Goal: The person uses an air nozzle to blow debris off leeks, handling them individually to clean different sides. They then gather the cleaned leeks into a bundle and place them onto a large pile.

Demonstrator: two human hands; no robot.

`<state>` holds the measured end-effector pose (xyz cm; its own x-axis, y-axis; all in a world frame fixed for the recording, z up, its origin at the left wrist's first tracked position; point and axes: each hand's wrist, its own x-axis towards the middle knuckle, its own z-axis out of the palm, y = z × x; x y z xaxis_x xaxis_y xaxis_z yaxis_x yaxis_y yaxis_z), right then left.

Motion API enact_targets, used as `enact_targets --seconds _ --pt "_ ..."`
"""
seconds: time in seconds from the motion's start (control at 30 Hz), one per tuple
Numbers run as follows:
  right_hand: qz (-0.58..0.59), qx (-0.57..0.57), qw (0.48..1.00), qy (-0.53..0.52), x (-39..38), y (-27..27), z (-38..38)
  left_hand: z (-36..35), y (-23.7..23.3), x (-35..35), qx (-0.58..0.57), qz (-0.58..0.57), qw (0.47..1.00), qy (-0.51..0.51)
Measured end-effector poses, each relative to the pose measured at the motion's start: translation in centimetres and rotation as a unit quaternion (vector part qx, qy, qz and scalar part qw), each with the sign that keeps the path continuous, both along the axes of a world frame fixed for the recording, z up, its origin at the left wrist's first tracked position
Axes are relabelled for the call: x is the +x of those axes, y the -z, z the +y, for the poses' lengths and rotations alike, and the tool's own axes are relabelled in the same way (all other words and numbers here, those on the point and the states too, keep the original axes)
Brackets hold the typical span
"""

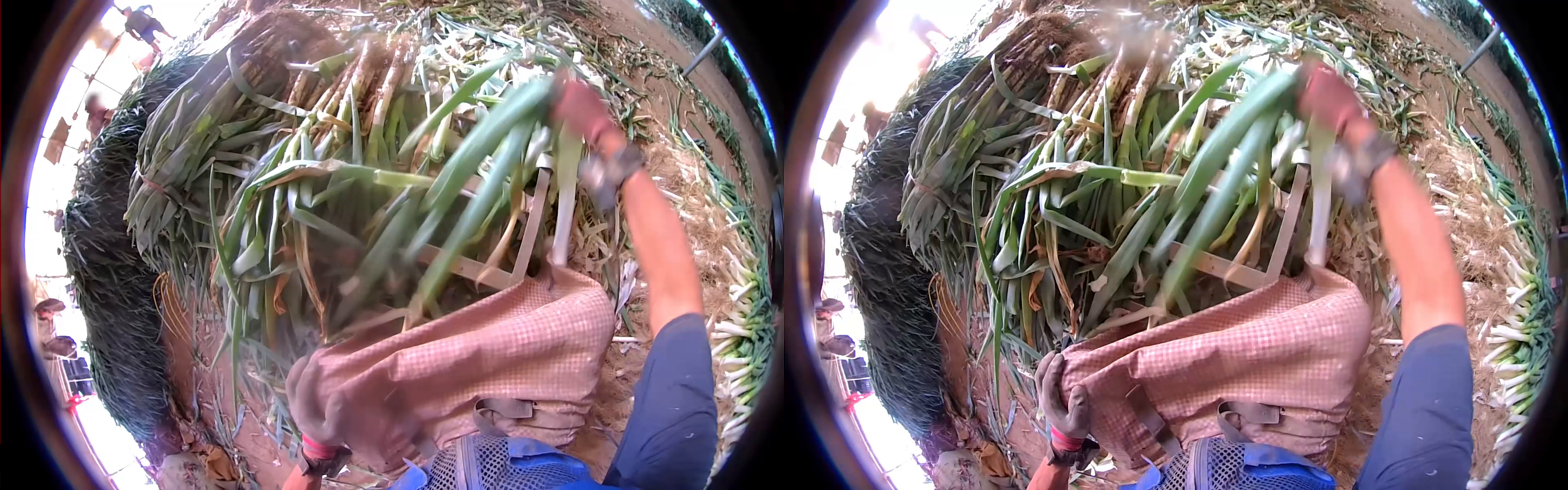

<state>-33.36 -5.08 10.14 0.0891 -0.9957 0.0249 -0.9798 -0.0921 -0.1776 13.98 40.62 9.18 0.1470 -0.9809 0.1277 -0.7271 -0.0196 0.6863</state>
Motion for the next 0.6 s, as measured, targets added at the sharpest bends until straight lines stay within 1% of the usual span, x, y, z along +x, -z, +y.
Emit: enact_targets --seconds 0.03,0.07,0.13,0.17,0.2,0.23,0.27,0.3,0.33,0.37,0.4,0.43,0.5,0.53,0.6 --pt "-0.115 -0.075 0.988 0.068 -1.1 -4.1 -2.2 -0.1 -0.1 -0.2 0.005 0.02 1.0 -0.008" --pt "-0.033 -0.135 0.986 0.088 -1.8 -7.7 -4.5 0.0 -0.1 -0.2 0.006 0.02 1.0 -0.011" --pt "0.122 -0.181 0.967 0.132 0.0 -10.8 -4.1 0.4 -0.2 0.0 0.002 0.0 1.0 -0.014" --pt "0.187 -0.251 0.944 0.105 6.0 -11.7 1.4 0.4 -0.4 -0.2 0.011 0.005 1.0 -0.021" --pt "0.194 -0.195 0.961 -0.002 2.2 -7.5 -5.1 0.2 -0.8 -0.5 0.011 0.006 1.0 -0.023" --pt "0.078 -0.095 0.991 -0.06 4.9 -5.5 -3.2 0.1 -1.2 -0.8 0.018 0.009 1.0 -0.022" --pt "0.173 0.04 0.981 -0.073 7.8 -1.3 -3.0 -0.1 -1.3 -1.0 0.026 0.01 0.999 -0.022" --pt "0.207 0.11 0.959 -0.161 12.4 -0.2 0.7 -0.3 -1.2 -1.2 0.016 0.012 1.0 -0.023" --pt "0.218 0.125 0.94 -0.233 15.2 1.9 2.7 -0.4 -1.2 -1.4 0.017 0.007 1.0 -0.025" --pt "0.192 0.118 0.936 -0.27 17.1 3.9 5.0 -0.5 -1.4 -1.6 0.011 0.012 1.0 -0.023" --pt "0.206 0.137 0.928 -0.28 19.1 5.8 6.5 -0.8 -1.2 -1.6 0.002 0.015 1.0 -0.021" --pt "0.192 0.138 0.922 -0.305 20.0 8.3 7.3 -0.7 -1.0 -1.6 -0.005 0.011 1.0 -0.026" --pt "0.112 0.092 0.94 -0.308 20.8 12.3 7.7 -0.5 -0.9 -1.4 -0.001 0.006 0.999 -0.033" --pt "0.07 0.07 0.944 -0.315 20.3 13.2 7.5 -0.4 -1.1 -1.5 0.007 0.004 0.999 -0.041" --pt "0.094 0.112 0.929 -0.34 18.0 12.0 6.8 -0.1 -1.2 -1.6 0.006 0.005 0.999 -0.048"
